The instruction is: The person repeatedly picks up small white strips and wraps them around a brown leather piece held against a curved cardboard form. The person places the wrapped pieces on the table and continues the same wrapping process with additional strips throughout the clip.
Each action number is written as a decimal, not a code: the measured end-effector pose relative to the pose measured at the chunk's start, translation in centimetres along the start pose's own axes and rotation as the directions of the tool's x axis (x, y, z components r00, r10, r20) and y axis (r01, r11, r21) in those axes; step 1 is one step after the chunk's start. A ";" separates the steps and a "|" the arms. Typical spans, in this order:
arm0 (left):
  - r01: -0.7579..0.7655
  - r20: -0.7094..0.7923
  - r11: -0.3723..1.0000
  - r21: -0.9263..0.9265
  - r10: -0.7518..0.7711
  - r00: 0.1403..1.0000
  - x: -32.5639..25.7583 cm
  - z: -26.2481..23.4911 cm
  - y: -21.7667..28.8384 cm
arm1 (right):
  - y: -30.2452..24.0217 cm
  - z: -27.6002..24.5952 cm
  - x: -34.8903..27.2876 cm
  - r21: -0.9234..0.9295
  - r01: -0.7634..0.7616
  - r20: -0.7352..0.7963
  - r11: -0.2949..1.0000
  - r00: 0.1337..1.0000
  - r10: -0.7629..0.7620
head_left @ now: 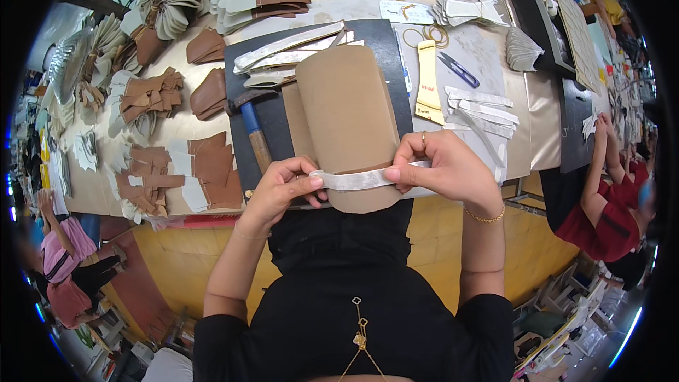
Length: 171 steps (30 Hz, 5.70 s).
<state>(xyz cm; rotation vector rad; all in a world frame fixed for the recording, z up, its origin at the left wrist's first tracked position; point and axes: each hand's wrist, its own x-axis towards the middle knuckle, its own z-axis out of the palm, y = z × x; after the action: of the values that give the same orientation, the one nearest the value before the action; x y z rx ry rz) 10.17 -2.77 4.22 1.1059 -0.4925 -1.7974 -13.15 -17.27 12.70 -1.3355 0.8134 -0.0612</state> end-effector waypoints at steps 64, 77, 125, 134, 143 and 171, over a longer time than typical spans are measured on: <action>-0.105 -0.129 0.994 -0.017 0.102 0.986 -0.4 0.3 -1.0 | 9.8 8.9 -0.9 -0.414 0.511 -0.525 0.753 0.542 -0.656; -0.199 0.034 0.980 0.001 0.198 0.980 -1.3 2.6 3.3 | 12.1 1.9 -2.8 -0.435 0.208 -0.733 0.876 0.484 -0.479; 0.554 -0.612 0.450 0.700 0.778 0.141 -2.2 -37.1 21.3 | 11.1 -3.3 -2.6 -0.670 0.143 -0.685 0.728 0.260 -0.681; 0.438 -0.344 0.226 0.870 0.914 0.213 -0.4 -29.8 21.7 | 10.4 -3.0 -1.7 -0.650 0.170 -0.686 0.740 0.286 -0.668; -0.376 -0.147 0.785 0.492 0.501 0.853 0.3 -5.5 20.8 | 9.9 -2.5 -1.5 -0.529 0.317 -0.721 0.787 0.322 -0.614; 0.061 -0.005 0.997 0.049 -0.061 0.998 -2.4 3.0 4.4 | -4.8 2.6 0.1 -0.327 0.055 0.024 0.944 0.998 -0.049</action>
<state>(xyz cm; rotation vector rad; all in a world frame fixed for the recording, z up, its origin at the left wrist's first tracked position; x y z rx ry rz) 10.21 -3.24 10.06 1.1692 -0.5085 -1.8441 -9.69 -16.44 16.83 -1.6697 0.7979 0.0454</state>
